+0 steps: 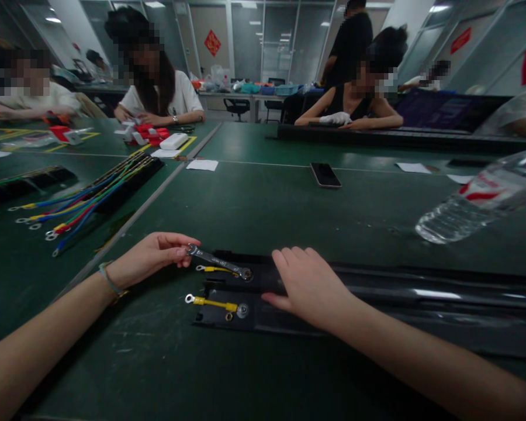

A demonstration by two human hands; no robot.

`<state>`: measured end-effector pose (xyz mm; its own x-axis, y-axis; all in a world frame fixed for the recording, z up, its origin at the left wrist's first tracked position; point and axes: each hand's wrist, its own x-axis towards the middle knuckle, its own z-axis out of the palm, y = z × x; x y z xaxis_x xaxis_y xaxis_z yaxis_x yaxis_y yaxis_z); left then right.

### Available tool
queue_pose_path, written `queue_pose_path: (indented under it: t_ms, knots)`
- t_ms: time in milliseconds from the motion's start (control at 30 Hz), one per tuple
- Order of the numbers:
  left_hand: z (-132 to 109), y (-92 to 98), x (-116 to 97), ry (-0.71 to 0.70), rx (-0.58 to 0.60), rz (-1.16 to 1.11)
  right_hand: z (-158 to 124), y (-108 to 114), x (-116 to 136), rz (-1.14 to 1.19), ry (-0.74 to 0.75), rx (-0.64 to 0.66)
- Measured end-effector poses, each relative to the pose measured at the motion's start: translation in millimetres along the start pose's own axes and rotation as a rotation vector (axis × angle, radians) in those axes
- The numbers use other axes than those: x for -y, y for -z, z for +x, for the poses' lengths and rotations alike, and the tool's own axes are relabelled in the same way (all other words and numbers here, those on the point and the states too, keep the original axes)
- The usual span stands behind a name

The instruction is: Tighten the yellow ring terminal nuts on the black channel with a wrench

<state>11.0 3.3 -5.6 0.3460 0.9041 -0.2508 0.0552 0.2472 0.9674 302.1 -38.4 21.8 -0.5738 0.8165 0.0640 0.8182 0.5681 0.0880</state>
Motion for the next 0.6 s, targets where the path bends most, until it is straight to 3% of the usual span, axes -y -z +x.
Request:
queue_pose_path:
  t_ms: [333, 467, 600]
  knots:
    - [-4.7, -0.9, -6.5, -0.134, 0.332, 0.155, 0.7, -0.2, -1.0, 0.006, -0.003, 0.011]
    - [-5.7, -1.4, -6.9, -0.133, 0.366, 0.183, 0.4, -0.1, -1.6, 0.011, -0.003, 0.005]
    - [-5.5, 2.9, -4.0, -0.149, 0.322, 0.184, 0.3, 0.0, -0.9, 0.002, 0.000, 0.000]
